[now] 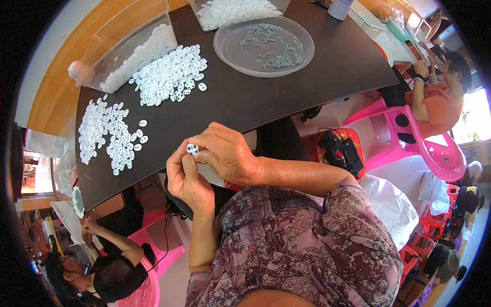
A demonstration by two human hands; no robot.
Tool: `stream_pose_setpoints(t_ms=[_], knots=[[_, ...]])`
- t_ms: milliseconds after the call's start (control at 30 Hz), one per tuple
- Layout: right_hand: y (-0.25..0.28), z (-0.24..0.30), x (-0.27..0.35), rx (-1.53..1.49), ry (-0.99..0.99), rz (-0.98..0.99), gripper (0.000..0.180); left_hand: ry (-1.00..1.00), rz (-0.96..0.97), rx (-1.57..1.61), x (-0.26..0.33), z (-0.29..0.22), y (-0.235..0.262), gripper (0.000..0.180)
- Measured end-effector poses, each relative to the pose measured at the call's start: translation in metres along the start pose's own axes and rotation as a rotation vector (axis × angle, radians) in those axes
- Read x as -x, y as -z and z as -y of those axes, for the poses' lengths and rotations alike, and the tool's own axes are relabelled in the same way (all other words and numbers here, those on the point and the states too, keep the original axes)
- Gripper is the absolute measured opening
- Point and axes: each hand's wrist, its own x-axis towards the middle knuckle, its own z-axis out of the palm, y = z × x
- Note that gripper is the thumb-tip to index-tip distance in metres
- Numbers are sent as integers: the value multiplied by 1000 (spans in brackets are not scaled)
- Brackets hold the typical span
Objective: Manually inserting small metal components into plastic housings at an assembly workstation.
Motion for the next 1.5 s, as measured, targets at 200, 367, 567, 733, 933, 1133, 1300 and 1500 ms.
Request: stream_pose_setpoints(t_ms=[200,367,567,733,933,1133,1300,1500], knots=[[-2,2,2,-11,-10,6,34,-59,-11,-60,0,3,2,22],[-2,3,1,-19,-11,20,35,-82,-29,-79,1,3,0,22],[-3,2,2,-37,-8,-8,35,-137,-26,-135,2,3,-2,22],[-4,0,4,-27,32,-26,35,-175,-11,-186,1,3,-2,21],[-5,-5,6,-27,78,-42,34,-179,-15,-233,1,3,-3,20],[-7,-2,3,-17,-48,27,32,-12,-35,-129,2,1,4,24],[-1,0,-1,-19,-84,58,28,69,-16,-5,-1,-7,3,24],[6,3,-5,-52,-167,81,18,137,11,-31,1,-11,6,23]])
